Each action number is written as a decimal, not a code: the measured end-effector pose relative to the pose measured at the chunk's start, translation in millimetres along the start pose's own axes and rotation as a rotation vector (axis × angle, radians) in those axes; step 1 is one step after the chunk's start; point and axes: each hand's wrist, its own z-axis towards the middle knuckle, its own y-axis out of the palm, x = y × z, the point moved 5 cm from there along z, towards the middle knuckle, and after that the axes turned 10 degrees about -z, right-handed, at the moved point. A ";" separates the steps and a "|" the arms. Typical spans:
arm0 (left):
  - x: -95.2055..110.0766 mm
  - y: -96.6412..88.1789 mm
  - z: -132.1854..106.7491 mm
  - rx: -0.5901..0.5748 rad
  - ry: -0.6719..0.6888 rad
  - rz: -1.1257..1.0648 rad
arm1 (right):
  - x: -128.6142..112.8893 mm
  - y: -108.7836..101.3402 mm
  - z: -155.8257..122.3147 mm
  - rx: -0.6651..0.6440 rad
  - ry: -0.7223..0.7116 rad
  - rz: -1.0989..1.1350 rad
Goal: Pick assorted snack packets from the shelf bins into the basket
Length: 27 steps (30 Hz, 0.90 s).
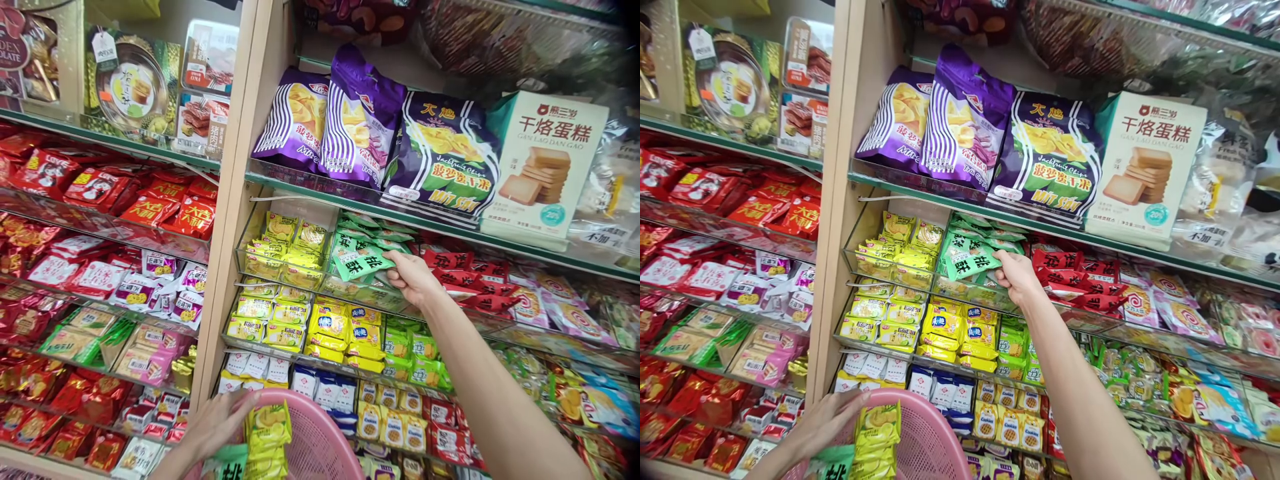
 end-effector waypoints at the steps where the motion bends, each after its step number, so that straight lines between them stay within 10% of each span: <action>1: -1.2 0.1 -0.1 0.003 -0.010 0.001 | 0.0 -0.2 -0.8 -0.006 -0.004 -0.010; 18: -3.4 1.3 -3.4 -0.014 -0.039 -0.045 | -8.9 -8.1 -17.8 -0.074 0.019 0.088; 27: 7.7 0.1 -5.8 -0.015 -0.015 0.014 | 10.6 10.0 -91.6 -0.280 -0.003 0.006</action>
